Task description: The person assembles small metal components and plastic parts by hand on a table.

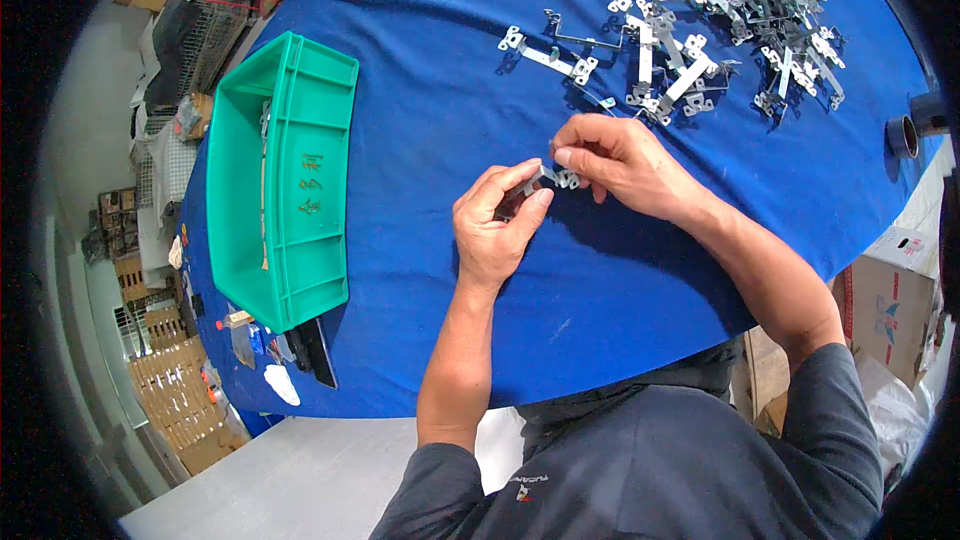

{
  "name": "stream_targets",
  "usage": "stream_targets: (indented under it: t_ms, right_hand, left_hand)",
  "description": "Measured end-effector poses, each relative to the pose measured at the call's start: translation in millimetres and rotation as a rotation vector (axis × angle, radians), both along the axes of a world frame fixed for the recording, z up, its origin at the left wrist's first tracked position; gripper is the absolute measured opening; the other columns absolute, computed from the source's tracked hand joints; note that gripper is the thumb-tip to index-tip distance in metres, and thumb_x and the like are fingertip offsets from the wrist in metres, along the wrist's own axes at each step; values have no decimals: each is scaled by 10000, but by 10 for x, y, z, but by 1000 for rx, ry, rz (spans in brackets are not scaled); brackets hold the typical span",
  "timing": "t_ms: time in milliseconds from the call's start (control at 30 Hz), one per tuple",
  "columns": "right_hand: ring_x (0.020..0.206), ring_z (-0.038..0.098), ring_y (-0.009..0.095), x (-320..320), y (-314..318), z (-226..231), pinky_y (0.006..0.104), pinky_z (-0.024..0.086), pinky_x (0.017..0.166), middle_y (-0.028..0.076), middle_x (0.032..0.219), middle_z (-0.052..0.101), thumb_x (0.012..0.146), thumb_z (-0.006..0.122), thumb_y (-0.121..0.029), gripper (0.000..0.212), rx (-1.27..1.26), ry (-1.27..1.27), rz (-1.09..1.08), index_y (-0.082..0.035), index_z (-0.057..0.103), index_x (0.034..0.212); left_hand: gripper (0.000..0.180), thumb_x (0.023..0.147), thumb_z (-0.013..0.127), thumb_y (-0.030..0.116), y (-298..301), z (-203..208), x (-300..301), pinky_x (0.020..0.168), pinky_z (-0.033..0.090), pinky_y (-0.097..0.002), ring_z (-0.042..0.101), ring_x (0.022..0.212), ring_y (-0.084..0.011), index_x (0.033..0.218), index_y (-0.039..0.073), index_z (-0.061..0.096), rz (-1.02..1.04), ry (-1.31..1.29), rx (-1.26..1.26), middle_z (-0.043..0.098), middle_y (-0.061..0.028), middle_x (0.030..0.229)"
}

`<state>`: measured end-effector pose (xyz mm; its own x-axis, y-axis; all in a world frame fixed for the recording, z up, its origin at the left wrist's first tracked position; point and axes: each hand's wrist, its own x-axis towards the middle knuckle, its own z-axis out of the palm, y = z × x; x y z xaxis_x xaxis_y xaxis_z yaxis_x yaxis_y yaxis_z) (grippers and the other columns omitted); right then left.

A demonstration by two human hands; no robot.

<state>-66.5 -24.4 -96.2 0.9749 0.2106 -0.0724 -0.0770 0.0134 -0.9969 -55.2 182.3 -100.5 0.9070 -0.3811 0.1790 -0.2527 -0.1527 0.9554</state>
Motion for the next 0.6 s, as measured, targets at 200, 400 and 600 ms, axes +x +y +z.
stream_targets:
  t_ms: [200,400,600]
  right_hand:
    - [590,579,83,3,-1,27,245,479,496,33,747,641,985,565,-175,205,-11,-22,-153,10,652,979]
    - [608,617,121,-30,3,123,294,518,575,76,760,677,964,566,-147,209,-127,21,21,34,661,1008]
    - [647,619,119,-26,7,79,287,524,580,76,763,662,968,561,-145,201,-206,-47,16,19,663,1022]
  left_hand:
    - [273,860,722,12,7,-58,17,661,471,-208,588,757,-76,1129,-8,682,69,-52,-30,652,-23,905]
    - [288,898,685,29,29,-89,25,567,430,-199,535,678,-53,1179,-12,634,128,62,-150,645,-33,897]
    - [264,864,728,18,40,-71,14,673,460,-190,556,767,-42,1124,0,680,97,101,-139,627,8,895]
